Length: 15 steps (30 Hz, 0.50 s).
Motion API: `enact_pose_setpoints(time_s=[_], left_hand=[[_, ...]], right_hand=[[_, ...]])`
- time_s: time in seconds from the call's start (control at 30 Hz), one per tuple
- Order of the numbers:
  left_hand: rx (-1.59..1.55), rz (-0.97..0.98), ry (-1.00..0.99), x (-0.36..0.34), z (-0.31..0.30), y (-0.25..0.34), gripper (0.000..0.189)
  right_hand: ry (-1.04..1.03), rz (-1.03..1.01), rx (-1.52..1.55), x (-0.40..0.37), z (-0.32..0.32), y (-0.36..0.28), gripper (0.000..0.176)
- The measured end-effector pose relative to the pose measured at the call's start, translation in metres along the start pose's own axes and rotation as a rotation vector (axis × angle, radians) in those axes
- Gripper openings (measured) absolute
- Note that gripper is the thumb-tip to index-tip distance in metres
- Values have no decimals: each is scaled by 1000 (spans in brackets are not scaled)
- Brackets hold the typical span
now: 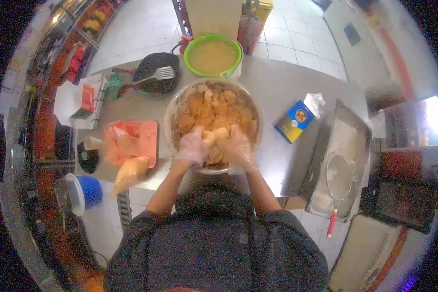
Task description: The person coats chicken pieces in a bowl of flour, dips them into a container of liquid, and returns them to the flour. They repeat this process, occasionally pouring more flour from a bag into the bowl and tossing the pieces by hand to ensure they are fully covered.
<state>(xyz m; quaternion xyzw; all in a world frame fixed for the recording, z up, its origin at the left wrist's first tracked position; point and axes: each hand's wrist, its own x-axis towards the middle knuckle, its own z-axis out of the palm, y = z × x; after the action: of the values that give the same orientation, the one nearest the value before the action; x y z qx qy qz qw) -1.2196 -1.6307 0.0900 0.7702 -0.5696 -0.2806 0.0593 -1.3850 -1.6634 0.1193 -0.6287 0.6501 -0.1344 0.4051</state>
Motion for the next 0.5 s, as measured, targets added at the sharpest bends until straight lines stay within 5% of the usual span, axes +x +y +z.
enact_pose_setpoints(time_s=[0.07,0.13,0.17,0.23,0.27,0.3,0.33,0.37,0.4,0.47,0.5], left_hand=[[111,144,-23,1,-19,12,26],[43,190,32,8,-14,10,28],[-23,228,71,11,-7,4,30],[40,379,194,22,20,-26,32],[96,524,314,25,27,-32,34],[95,530,303,26,37,-35,34],[-301,423,213,23,45,-34,35],[-688,297,121,17,43,-29,37],[-688,298,122,9,40,-25,37],[25,429,106,-26,-4,0,41],[30,428,113,-28,-17,5,41]], right_hand=[[65,-44,95,7,13,24,43],[240,-423,327,27,29,63,45],[248,-426,329,22,17,53,45],[-274,-152,800,5,-10,34,51],[-264,-147,804,2,-17,26,51],[-163,-212,428,-1,-21,18,47],[-68,-266,49,-4,-20,16,44],[-69,-257,50,-5,-12,24,44],[-10,-299,-63,1,2,35,41],[49,-352,-172,4,16,46,37],[161,-466,-150,1,19,51,33]])
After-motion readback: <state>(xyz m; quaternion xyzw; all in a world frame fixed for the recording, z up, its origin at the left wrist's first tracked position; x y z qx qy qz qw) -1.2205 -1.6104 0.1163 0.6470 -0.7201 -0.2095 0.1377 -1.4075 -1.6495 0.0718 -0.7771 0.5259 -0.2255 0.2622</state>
